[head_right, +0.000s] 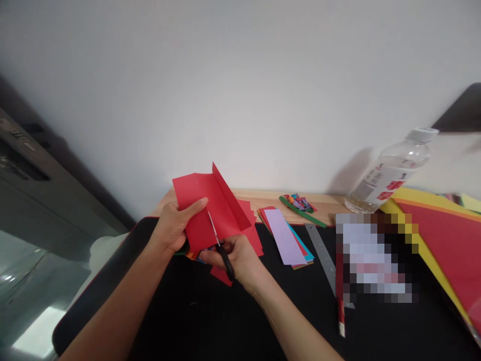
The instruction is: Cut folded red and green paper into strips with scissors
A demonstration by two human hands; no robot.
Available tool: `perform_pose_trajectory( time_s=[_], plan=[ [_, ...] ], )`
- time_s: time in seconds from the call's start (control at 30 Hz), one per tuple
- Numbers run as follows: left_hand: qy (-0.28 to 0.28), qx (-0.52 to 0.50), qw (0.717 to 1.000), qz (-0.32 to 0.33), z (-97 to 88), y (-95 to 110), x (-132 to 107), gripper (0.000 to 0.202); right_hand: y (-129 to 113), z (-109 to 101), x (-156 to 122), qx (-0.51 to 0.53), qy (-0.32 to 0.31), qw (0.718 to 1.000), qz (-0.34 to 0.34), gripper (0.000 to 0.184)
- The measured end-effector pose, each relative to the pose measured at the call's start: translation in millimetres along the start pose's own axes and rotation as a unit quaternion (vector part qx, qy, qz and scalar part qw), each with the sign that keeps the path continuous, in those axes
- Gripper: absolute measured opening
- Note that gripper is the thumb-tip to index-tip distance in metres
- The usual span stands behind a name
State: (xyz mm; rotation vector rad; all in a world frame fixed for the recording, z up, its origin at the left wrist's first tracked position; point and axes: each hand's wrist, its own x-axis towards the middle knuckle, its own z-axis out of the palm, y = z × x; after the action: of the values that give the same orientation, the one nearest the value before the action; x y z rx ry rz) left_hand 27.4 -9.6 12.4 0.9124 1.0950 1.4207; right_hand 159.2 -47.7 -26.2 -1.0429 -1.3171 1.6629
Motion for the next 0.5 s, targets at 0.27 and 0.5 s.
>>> perform_pose_trajectory(
  time_s=[0.27, 0.5],
  plan=[
    [-0.004, -0.009, 1.0, -0.003, -0.2, -0.5, 0.3, 0.026, 1.5, -2.1, -0.6, -0.02, 0.007, 1.0, 0.003, 0.038],
    [0.002, -0.008, 1.0, 0.0, -1.1, -1.8, 0.6, 0.028, 0.9, -2.2, -0.6, -0.02, 0.006, 1.0, 0.005, 0.039]
  ],
)
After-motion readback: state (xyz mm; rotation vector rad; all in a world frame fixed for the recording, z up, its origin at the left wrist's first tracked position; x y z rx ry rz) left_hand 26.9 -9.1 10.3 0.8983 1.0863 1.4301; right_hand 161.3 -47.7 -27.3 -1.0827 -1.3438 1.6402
